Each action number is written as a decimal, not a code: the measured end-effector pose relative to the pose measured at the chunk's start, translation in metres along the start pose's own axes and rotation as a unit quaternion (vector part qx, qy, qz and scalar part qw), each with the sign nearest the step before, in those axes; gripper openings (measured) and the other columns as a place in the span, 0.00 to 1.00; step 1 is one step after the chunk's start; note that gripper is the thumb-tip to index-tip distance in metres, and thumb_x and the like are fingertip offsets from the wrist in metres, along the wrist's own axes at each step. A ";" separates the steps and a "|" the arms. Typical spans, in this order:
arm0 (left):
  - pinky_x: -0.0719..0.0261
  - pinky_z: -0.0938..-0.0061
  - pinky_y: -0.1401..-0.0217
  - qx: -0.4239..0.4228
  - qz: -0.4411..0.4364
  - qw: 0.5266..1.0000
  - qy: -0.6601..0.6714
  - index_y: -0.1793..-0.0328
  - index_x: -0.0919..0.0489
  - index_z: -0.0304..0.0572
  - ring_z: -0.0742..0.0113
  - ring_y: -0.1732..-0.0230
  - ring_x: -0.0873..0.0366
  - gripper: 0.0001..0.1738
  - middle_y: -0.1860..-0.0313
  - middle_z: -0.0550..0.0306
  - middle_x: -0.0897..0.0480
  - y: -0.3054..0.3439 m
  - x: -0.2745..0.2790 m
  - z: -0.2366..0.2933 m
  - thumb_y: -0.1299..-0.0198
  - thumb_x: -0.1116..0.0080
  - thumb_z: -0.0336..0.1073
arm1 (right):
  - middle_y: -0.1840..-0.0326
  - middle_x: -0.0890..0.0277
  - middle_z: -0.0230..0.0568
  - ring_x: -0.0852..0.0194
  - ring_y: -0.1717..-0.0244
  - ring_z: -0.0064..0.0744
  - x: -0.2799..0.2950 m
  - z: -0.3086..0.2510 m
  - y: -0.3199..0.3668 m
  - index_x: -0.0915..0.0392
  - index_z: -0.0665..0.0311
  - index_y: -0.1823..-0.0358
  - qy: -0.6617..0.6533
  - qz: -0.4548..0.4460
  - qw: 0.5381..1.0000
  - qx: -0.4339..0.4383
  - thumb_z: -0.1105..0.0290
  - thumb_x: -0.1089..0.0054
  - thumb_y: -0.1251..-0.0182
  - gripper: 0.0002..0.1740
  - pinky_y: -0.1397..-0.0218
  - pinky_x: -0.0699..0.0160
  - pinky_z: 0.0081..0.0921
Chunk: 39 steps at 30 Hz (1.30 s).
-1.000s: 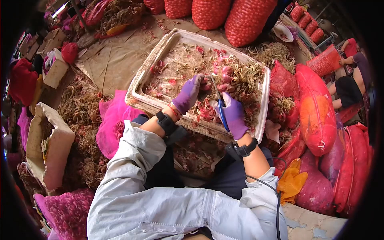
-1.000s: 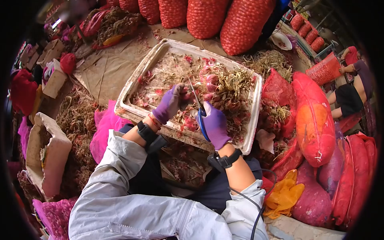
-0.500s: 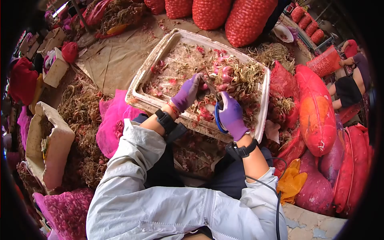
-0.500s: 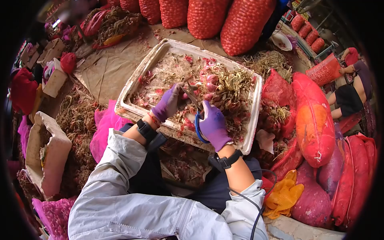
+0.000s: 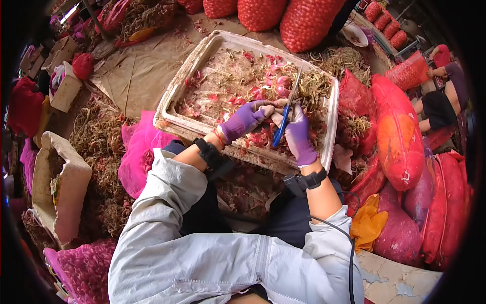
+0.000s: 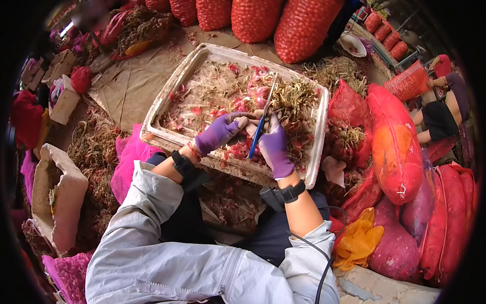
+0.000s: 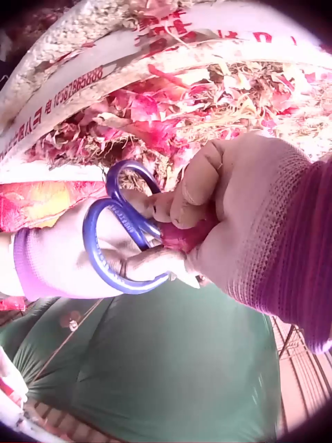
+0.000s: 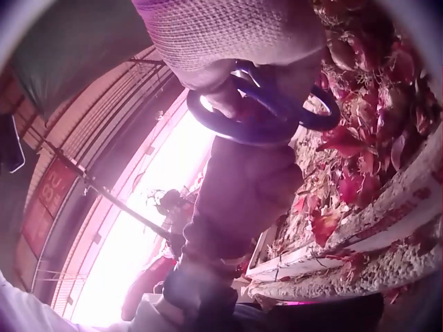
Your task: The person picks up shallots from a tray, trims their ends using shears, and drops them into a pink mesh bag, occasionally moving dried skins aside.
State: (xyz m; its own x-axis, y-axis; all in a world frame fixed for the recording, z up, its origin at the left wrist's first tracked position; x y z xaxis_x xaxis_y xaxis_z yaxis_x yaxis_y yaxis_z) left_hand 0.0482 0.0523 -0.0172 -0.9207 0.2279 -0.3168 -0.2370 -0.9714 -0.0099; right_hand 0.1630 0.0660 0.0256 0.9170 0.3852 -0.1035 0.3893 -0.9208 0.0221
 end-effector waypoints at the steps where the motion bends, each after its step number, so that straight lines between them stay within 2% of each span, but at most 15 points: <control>1: 0.31 0.88 0.74 0.013 -0.022 1.000 -0.007 0.41 0.26 0.41 0.84 0.72 0.25 0.21 0.64 0.68 0.19 0.004 -0.001 0.006 0.31 0.50 0.47 | 0.59 0.21 0.39 0.22 0.59 0.22 -0.001 -0.001 0.000 0.34 0.65 0.48 -0.051 -0.017 0.999 -0.001 0.80 0.39 0.40 0.20 0.58 0.22 0.17; 5: 0.35 0.89 0.75 0.015 -0.042 0.998 -0.041 0.38 0.27 0.40 0.86 0.76 0.31 0.23 0.62 0.69 0.20 0.009 -0.008 0.019 0.31 0.52 0.48 | 0.58 0.22 0.39 0.21 0.59 0.23 0.000 -0.004 0.002 0.34 0.65 0.48 0.032 -0.013 0.999 0.027 0.83 0.41 0.41 0.20 0.57 0.21 0.17; 12: 0.39 0.88 0.78 0.071 -0.007 0.997 0.022 0.38 0.26 0.42 0.86 0.79 0.33 0.20 0.72 0.69 0.21 0.011 -0.011 0.033 0.32 0.48 0.41 | 0.53 0.24 0.38 0.19 0.58 0.28 0.013 0.004 -0.001 0.33 0.66 0.48 -0.134 0.030 0.990 0.022 0.85 0.44 0.42 0.20 0.55 0.19 0.19; 17: 0.40 0.87 0.80 0.030 -0.049 0.998 -0.018 0.36 0.28 0.41 0.85 0.82 0.37 0.20 0.78 0.68 0.25 0.013 -0.008 0.039 0.31 0.51 0.39 | 0.58 0.22 0.37 0.19 0.55 0.30 0.013 0.007 0.000 0.31 0.64 0.49 -0.050 0.023 0.998 0.023 0.83 0.44 0.41 0.18 0.59 0.18 0.21; 20: 0.40 0.87 0.80 0.000 -0.038 0.999 -0.020 0.36 0.28 0.40 0.84 0.82 0.35 0.19 0.77 0.67 0.24 0.013 0.001 0.042 0.31 0.53 0.36 | 0.59 0.22 0.36 0.19 0.55 0.28 0.014 0.006 -0.002 0.30 0.63 0.49 -0.123 0.017 0.992 -0.029 0.81 0.43 0.40 0.17 0.60 0.18 0.22; 22: 0.36 0.87 0.79 0.001 -0.012 1.000 -0.016 0.36 0.28 0.40 0.83 0.81 0.32 0.19 0.75 0.64 0.21 0.009 0.021 0.043 0.32 0.55 0.32 | 0.58 0.22 0.36 0.19 0.55 0.28 0.016 0.001 -0.004 0.30 0.63 0.49 -0.114 0.010 0.993 -0.005 0.80 0.44 0.38 0.16 0.61 0.17 0.23; 24: 0.30 0.85 0.74 -0.071 0.180 0.979 0.064 0.34 0.30 0.40 0.81 0.78 0.28 0.21 0.70 0.60 0.17 0.006 0.063 0.046 0.33 0.55 0.32 | 0.56 0.23 0.36 0.19 0.55 0.30 0.020 0.004 -0.003 0.30 0.62 0.49 -0.214 0.029 0.976 -0.032 0.79 0.45 0.37 0.15 0.60 0.16 0.26; 25: 0.22 0.81 0.61 -0.110 0.202 0.973 0.025 0.31 0.34 0.40 0.76 0.62 0.22 0.24 0.53 0.51 0.19 0.005 0.070 0.047 0.34 0.51 0.32 | 0.55 0.23 0.37 0.19 0.54 0.33 0.018 0.007 -0.003 0.30 0.61 0.49 -0.257 0.021 0.965 -0.041 0.78 0.46 0.35 0.14 0.58 0.15 0.30; 26: 0.22 0.81 0.61 -0.112 0.201 0.973 0.025 0.31 0.34 0.40 0.76 0.62 0.22 0.24 0.53 0.51 0.19 0.001 0.068 0.040 0.34 0.51 0.32 | 0.55 0.23 0.37 0.19 0.54 0.33 0.017 0.009 -0.004 0.30 0.61 0.49 -0.257 0.020 0.965 -0.039 0.78 0.46 0.35 0.14 0.58 0.15 0.30; 29: 0.24 0.76 0.43 -0.167 0.055 0.980 -0.094 0.29 0.37 0.40 0.67 0.36 0.33 0.31 0.30 0.48 0.38 -0.006 0.026 0.041 0.37 0.42 0.33 | 0.55 0.23 0.36 0.20 0.55 0.33 0.014 0.019 -0.006 0.29 0.61 0.49 -0.293 -0.004 0.955 -0.046 0.79 0.46 0.36 0.14 0.57 0.16 0.29; 33: 0.22 0.79 0.50 -0.071 -0.006 0.997 0.028 0.42 0.25 0.40 0.71 0.53 0.22 0.18 0.51 0.56 0.20 0.001 0.005 0.024 0.37 0.42 0.33 | 0.56 0.24 0.37 0.21 0.57 0.28 0.014 0.016 0.000 0.31 0.66 0.50 -0.140 0.029 0.989 -0.024 0.82 0.43 0.40 0.16 0.56 0.18 0.21; 35: 0.21 0.80 0.57 -0.125 0.133 0.932 -0.312 0.50 0.22 0.36 0.74 0.62 0.21 0.10 0.62 0.59 0.17 0.004 0.019 0.028 0.36 0.45 0.30 | 0.56 0.24 0.38 0.21 0.57 0.27 0.011 0.011 0.001 0.31 0.67 0.50 -0.114 0.053 0.992 -0.006 0.83 0.43 0.41 0.17 0.56 0.18 0.21; 36: 0.21 0.80 0.57 -0.124 0.133 0.932 -0.312 0.50 0.22 0.36 0.74 0.62 0.21 0.10 0.62 0.59 0.17 0.004 0.017 0.028 0.36 0.45 0.30 | 0.56 0.25 0.38 0.22 0.57 0.27 0.012 0.007 0.001 0.32 0.68 0.50 -0.088 0.076 0.993 0.013 0.85 0.43 0.42 0.18 0.56 0.18 0.22; 38: 0.21 0.79 0.62 -0.043 0.136 0.989 -0.025 0.55 0.23 0.35 0.74 0.65 0.22 0.07 0.65 0.60 0.19 0.001 0.020 0.013 0.34 0.49 0.30 | 0.55 0.26 0.38 0.22 0.56 0.27 0.011 0.005 0.001 0.33 0.68 0.50 -0.088 0.081 0.993 0.011 0.86 0.42 0.43 0.20 0.56 0.17 0.22; 39: 0.21 0.78 0.62 -0.111 0.127 0.981 -0.096 0.57 0.23 0.35 0.74 0.65 0.22 0.08 0.67 0.61 0.20 0.004 0.024 0.025 0.33 0.50 0.33 | 0.55 0.26 0.38 0.22 0.56 0.27 0.010 0.003 0.002 0.33 0.68 0.50 -0.100 0.073 0.992 0.017 0.86 0.42 0.43 0.20 0.55 0.17 0.22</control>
State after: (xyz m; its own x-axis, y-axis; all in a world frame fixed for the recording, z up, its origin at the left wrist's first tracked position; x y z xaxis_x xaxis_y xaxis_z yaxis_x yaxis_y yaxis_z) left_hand 0.0175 0.0553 -0.0008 -0.9878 -0.0355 -0.1519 0.0609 -0.9842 -0.1663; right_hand 0.1723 0.0680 0.0215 0.9267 0.2314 -0.2962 0.2475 -0.9687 0.0174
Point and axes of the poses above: each hand's wrist, its own y-axis away from the middle knuckle, its own x-axis out of the back of the hand, z = x × y, the point moved 7 cm from there along -y, towards the middle knuckle
